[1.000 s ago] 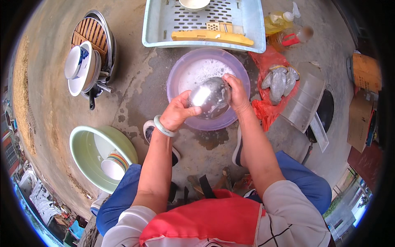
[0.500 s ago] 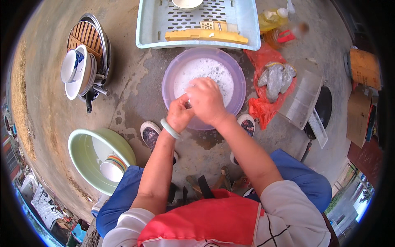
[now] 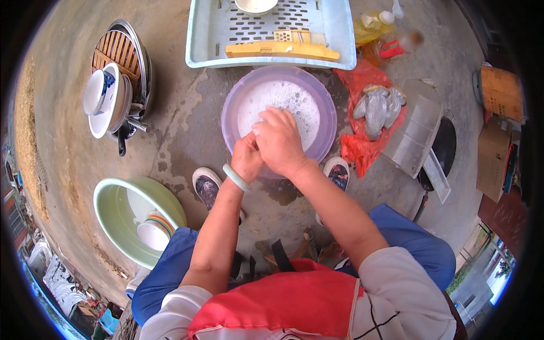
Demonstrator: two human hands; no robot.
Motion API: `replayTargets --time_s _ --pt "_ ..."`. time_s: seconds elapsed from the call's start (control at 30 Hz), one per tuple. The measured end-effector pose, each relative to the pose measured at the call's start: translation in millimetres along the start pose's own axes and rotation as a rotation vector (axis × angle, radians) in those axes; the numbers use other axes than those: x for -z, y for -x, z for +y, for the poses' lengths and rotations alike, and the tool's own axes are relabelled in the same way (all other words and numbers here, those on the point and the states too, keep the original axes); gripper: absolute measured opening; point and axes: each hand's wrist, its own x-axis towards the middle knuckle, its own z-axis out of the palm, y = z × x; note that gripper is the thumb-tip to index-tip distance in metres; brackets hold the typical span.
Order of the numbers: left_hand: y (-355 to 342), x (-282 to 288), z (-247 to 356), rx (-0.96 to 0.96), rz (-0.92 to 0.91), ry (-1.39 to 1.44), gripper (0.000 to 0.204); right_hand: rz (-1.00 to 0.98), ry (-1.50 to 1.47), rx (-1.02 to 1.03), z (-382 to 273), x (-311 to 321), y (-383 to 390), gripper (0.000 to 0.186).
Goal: The person sits on a low stool outdoors and washes various dishes, including bowls and a metal pot, using a sponge and soapy water in a purple basin. They rinse the items in a separate green basin and place them on a drying rack.
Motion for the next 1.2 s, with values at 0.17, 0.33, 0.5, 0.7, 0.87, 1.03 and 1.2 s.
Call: replayTargets --time_s 0.17,0.33,0.5,0.7,0.87,1.03,1.2 --pt "8.0 -3.8 1.2 0.096 -0.006 0.046 0.027 -0.308 -0.833 -0.932 50.4 22.4 -25.9 0.027" --pt "6.3 -3.2 13.9 0.022 -0.096 0.337 0.032 -0.030 -1.450 -1.293 68.9 19.5 -6.2 0.029" --pt "-1.8 -3.0 12.2 -0.071 -0.060 0.505 0.040 0.447 -1.850 -1.206 12.8 -13.5 12.1 0.035" --pt "-5.3 9.7 3.8 -0.060 -0.070 0.654 0.057 0.507 -1.680 -1.304 -1.7 -39.9 27.4 0.033" --pt "-3.2 25.2 -10.8 -0.061 -0.141 0.934 0.057 0.085 -0.592 -0.981 27.7 -20.0 47.5 0.028" --pt "-1.2 44.5 -19.0 -0.054 -0.040 1.248 0.043 -0.352 -0.246 -0.583 17.8 -22.8 59.6 0.025" --pt "-0.7 49.0 -18.8 -0.066 -0.023 1.336 0.043 -0.186 -0.199 -0.565 37.2 -22.3 39.7 0.022"
